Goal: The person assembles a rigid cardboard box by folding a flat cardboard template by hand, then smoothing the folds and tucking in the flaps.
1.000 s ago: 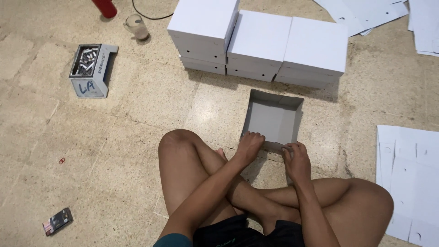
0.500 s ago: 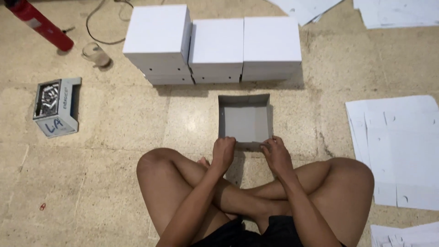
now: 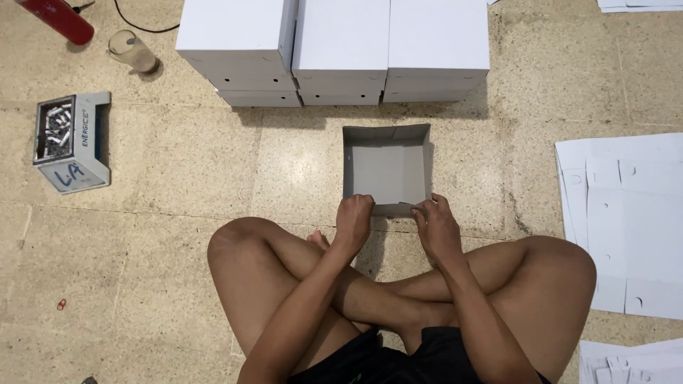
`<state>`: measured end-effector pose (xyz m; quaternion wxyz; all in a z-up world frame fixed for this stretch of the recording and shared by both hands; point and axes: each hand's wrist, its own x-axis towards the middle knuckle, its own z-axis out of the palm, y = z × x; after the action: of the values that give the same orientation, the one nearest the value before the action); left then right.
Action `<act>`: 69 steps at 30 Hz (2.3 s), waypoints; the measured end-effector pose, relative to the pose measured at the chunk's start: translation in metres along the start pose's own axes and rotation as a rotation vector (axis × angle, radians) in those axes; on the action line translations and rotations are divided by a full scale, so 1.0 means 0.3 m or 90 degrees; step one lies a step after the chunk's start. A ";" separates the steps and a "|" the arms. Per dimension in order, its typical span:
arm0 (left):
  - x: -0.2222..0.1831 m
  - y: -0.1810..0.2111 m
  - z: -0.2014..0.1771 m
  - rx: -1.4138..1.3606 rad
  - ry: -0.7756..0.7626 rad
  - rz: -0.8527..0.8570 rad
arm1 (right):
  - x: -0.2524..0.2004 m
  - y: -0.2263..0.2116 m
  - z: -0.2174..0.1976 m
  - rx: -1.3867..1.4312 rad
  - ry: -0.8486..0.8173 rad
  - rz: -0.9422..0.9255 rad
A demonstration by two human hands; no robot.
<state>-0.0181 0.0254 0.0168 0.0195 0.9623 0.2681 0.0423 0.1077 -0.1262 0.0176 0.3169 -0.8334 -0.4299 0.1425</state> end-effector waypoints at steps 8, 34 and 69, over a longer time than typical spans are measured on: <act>0.009 -0.018 0.078 0.009 0.064 -0.001 | -0.006 -0.028 -0.015 -0.004 -0.001 -0.006; -0.099 -0.110 -0.050 0.156 0.058 0.116 | 0.007 -0.052 -0.061 -0.041 -0.017 -0.005; -0.073 -0.166 0.026 -0.502 -0.088 -0.267 | 0.025 0.018 -0.062 0.160 -0.115 0.106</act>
<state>-0.0618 0.0565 0.0044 0.4111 0.8067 0.4184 0.0718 0.1250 -0.1301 0.0284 0.3657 -0.8039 -0.3646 0.2950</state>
